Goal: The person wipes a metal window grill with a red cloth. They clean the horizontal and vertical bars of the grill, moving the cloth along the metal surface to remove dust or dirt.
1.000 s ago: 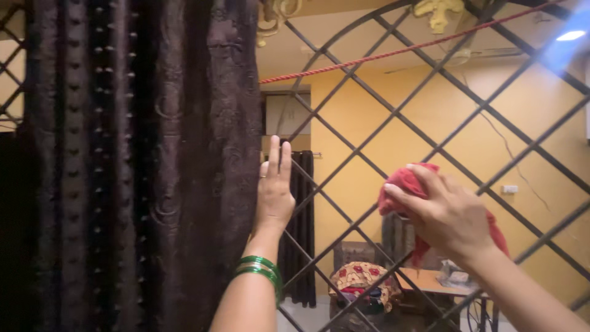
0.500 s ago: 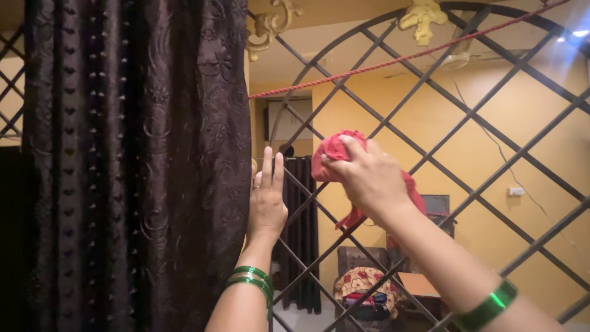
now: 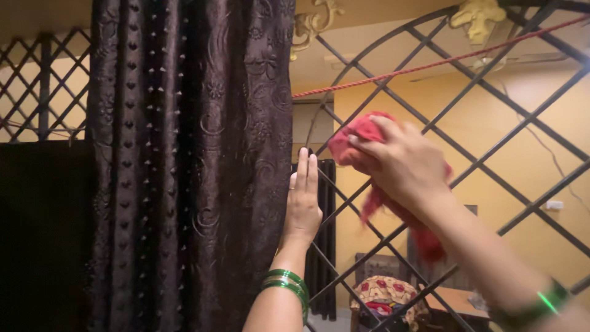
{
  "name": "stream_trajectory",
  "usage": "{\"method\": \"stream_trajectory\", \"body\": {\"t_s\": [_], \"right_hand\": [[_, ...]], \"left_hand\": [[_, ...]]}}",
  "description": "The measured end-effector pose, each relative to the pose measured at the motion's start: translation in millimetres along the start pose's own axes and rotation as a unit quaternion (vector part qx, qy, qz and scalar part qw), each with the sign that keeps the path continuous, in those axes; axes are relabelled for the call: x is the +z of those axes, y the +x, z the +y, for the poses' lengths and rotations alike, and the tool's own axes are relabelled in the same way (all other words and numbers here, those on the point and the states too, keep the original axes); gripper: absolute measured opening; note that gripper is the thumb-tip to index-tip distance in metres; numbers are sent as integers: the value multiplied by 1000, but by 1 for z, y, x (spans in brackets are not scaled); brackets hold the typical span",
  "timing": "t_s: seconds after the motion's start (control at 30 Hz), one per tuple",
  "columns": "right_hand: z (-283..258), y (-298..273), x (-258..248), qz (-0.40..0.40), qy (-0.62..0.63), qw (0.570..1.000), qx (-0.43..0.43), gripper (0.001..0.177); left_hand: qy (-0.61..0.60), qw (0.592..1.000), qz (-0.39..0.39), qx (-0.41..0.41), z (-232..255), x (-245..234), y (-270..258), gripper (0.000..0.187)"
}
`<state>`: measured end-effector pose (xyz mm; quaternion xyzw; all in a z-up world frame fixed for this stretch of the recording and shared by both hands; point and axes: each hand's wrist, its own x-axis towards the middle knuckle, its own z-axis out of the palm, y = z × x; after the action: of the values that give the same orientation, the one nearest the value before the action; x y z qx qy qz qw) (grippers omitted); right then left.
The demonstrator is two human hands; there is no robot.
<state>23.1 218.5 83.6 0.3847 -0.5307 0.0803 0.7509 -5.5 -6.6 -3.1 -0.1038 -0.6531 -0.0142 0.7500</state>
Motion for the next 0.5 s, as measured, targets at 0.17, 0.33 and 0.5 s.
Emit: {"method": "stream_trajectory", "body": {"t_s": [0.17,0.33,0.5], "right_hand": [[-6,10,17,-137,-35,990,13,26],[-5,9,-20,-304,-56,949,63,26],[-9,35,-18,-310,-66,944,88,28]], "left_hand": [[36,999,-36,-15,1,-2,-1,96],[30,999,-31,-20,2,-3,0,95],[35,998,-37,-38,2,1,1,91]]}}
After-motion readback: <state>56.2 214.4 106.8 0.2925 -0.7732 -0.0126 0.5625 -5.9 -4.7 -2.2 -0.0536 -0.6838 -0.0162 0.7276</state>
